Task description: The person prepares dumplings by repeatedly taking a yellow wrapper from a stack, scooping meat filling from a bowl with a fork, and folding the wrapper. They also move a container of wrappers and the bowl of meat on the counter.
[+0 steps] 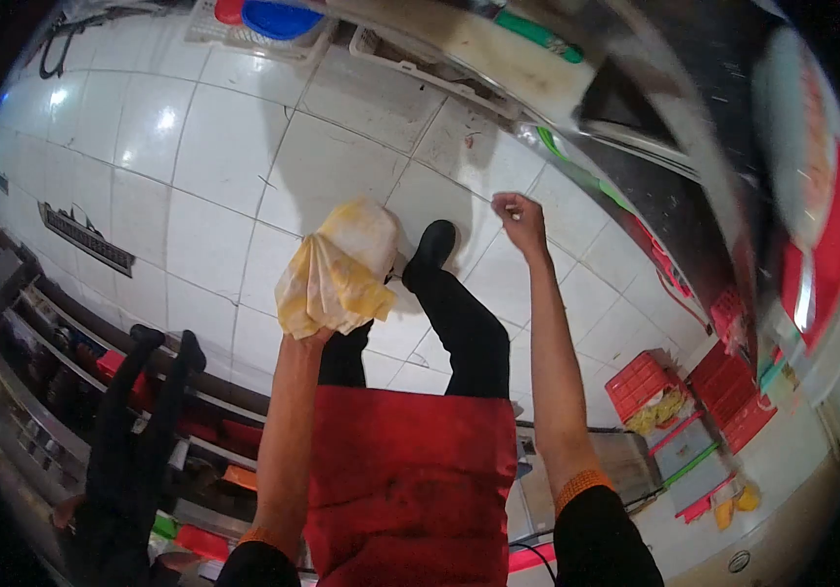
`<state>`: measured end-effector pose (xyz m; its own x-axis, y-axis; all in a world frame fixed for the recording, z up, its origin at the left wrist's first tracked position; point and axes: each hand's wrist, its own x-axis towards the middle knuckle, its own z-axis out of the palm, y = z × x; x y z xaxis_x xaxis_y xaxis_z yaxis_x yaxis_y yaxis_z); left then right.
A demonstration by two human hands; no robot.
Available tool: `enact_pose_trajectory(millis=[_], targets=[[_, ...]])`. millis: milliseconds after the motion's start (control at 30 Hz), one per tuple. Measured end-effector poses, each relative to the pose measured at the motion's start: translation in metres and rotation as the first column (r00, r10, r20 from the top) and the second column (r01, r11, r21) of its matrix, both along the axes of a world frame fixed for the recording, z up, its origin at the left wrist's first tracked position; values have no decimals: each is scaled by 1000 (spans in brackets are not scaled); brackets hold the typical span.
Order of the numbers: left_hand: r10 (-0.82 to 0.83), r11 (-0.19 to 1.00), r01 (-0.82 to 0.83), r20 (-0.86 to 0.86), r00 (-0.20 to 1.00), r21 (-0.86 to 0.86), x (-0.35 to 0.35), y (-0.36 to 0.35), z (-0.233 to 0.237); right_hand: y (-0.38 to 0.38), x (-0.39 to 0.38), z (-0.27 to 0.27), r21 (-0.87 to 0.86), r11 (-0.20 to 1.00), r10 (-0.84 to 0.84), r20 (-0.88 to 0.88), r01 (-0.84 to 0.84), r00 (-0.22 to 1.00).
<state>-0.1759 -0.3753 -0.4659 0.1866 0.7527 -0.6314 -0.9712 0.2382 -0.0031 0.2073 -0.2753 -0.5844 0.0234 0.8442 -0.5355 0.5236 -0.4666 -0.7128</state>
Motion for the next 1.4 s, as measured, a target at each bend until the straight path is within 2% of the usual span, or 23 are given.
enact_pose_trajectory(millis=[67,133,167,200,267,333,367,433,467,533,600,733,800,867,1000,1067,1100,1167,1300,1400], targets=[[-41,999,41,1,999,15,10,18,-36,27,13,-62,39,999,0,72,-2,997],[-87,995,87,-5,996,55,6,43,-75,53,29,-113,151,986,43,159,-67,986],[-149,986,155,-90,985,61,-1,53,-99,67,35,-133,200,976,38,242,-88,970],[-212,972,225,-174,962,60,-12,60,-123,80,42,-150,315,924,90,368,-216,925],[-323,932,360,-340,883,50,-34,80,-171,102,45,-165,337,896,69,541,-290,838],[-415,876,482,-499,761,8,-47,96,-207,114,45,-173,393,881,37,497,-263,867],[-408,877,480,-501,763,18,-49,113,-210,118,45,-177,443,867,10,446,-231,895],[-221,701,652,-781,584,290,-53,146,-209,120,43,-180,419,888,6,401,-189,916],[-211,678,671,-795,569,301,-58,154,-219,118,41,-182,381,913,2,353,-146,936],[-295,740,611,-679,672,283,-65,167,-242,114,41,-192,396,909,-26,369,-132,929],[-324,783,551,-567,757,288,-68,177,-267,111,45,-204,518,838,-27,356,-173,934],[-341,811,489,-420,841,321,-61,188,-304,87,34,-218,613,776,-73,322,-149,944],[-352,816,476,-370,860,329,-53,188,-318,65,18,-230,629,774,-25,152,-77,988],[-364,820,467,-329,872,331,-48,187,-330,46,9,-263,483,874,3,111,-56,994],[-384,830,456,-264,885,322,-36,180,-345,38,14,-362,390,921,-82,140,21,987],[-386,836,451,-247,889,314,-32,175,-348,43,12,-386,356,919,-176,-13,169,984],[-387,841,448,-241,890,305,-32,174,-349,42,13,-393,356,919,-177,-16,171,984],[-391,845,443,-219,894,299,-26,172,-349,46,14,-399,504,864,-105,142,19,984],[-402,833,461,-237,884,307,-22,170,-351,48,16,-397,459,888,-113,162,26,980],[-399,828,467,-259,879,310,-27,168,-355,47,21,-392,457,887,-55,231,-59,971]])
